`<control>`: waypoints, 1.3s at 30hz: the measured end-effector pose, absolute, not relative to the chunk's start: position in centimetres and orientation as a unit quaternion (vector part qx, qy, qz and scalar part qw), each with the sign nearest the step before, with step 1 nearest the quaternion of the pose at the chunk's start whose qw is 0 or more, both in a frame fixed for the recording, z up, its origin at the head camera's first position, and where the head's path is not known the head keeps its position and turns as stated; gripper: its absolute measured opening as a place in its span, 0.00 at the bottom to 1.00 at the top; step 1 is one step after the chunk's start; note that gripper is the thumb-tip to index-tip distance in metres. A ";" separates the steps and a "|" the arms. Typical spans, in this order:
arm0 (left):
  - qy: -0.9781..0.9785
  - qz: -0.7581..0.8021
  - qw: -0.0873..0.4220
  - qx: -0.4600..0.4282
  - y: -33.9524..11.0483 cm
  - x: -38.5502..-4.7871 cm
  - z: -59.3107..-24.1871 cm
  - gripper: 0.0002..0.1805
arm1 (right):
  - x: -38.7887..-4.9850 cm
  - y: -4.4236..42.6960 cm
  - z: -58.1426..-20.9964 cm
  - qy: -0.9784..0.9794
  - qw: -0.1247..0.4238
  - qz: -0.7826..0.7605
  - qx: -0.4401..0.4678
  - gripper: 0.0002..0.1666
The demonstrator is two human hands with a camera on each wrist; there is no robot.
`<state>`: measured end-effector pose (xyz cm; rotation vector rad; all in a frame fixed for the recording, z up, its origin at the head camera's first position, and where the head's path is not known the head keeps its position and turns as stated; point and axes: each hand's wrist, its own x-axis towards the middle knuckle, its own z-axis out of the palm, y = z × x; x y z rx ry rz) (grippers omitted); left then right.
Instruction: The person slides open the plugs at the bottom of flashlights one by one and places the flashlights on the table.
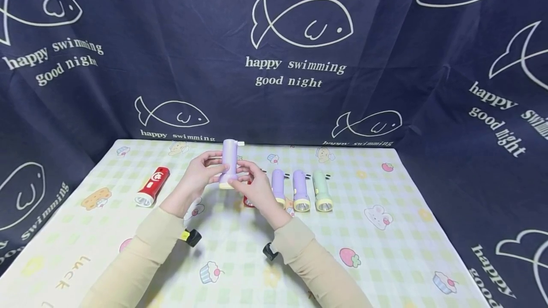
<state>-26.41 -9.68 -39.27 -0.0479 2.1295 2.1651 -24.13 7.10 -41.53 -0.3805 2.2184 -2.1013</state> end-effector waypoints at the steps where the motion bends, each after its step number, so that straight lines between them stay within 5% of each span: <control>1: 0.700 0.712 0.055 -0.018 -9.7 -26.5 -39.3 0.26 | -24.2 7.0 -41.6 0.722 0.032 -0.680 -0.122 0.32; 39: 0.746 0.645 0.142 -0.084 -10.3 -29.5 -44.8 0.24 | -25.8 5.2 -42.6 0.896 0.023 -0.420 -0.144 0.20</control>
